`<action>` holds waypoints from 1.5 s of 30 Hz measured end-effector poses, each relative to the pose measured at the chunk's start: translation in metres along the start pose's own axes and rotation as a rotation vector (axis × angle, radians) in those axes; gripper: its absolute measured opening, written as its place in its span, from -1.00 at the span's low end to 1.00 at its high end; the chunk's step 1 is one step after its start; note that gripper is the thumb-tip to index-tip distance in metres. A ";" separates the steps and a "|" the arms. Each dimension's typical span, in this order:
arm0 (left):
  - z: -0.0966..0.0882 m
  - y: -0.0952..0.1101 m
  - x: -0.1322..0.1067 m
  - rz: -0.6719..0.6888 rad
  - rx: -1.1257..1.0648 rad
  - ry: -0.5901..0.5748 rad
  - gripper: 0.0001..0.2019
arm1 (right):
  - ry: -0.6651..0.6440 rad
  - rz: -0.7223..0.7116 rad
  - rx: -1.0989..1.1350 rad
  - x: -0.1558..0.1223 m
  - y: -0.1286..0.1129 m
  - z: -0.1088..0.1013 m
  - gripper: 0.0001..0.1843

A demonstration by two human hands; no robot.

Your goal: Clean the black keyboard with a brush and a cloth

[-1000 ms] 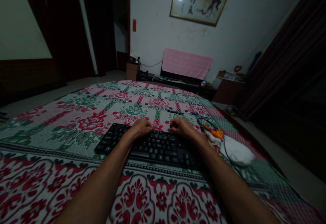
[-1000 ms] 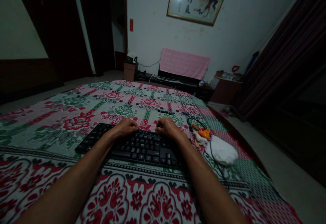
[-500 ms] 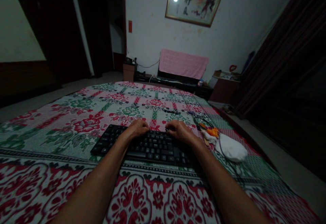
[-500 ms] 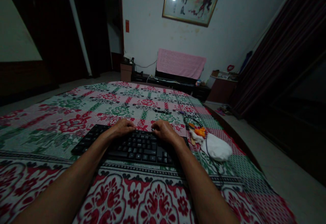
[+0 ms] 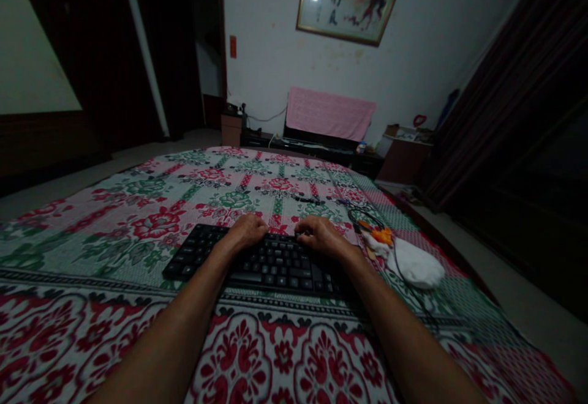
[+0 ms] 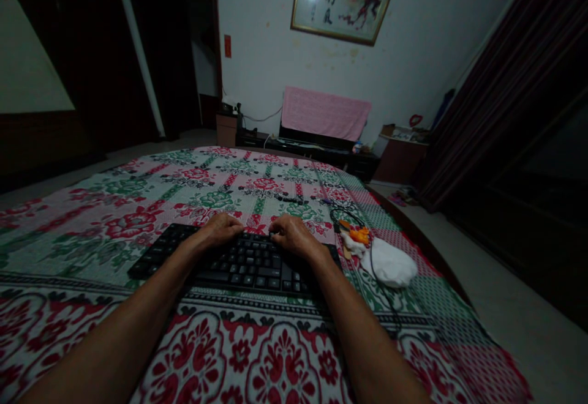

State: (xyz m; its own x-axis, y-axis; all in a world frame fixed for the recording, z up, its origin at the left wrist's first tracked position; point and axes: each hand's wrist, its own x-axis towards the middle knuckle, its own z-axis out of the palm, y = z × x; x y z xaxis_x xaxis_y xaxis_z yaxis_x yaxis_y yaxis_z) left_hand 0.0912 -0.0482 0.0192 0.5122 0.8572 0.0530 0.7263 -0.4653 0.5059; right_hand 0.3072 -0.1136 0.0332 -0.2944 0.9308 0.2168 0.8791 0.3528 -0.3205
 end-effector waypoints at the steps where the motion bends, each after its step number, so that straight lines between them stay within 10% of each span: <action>1: 0.001 0.001 0.000 0.013 0.014 0.007 -0.69 | -0.004 0.000 -0.001 0.000 -0.001 0.000 -0.81; 45: 0.024 0.022 0.002 0.303 -0.024 0.131 -0.76 | 0.053 -0.086 0.199 0.000 -0.005 0.000 -0.75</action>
State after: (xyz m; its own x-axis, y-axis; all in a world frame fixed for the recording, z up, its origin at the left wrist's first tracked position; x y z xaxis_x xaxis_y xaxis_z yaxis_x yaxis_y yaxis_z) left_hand 0.1194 -0.0615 0.0104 0.6389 0.7026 0.3135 0.5384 -0.6994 0.4701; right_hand 0.3024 -0.1154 0.0354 -0.3403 0.8919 0.2978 0.7589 0.4475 -0.4731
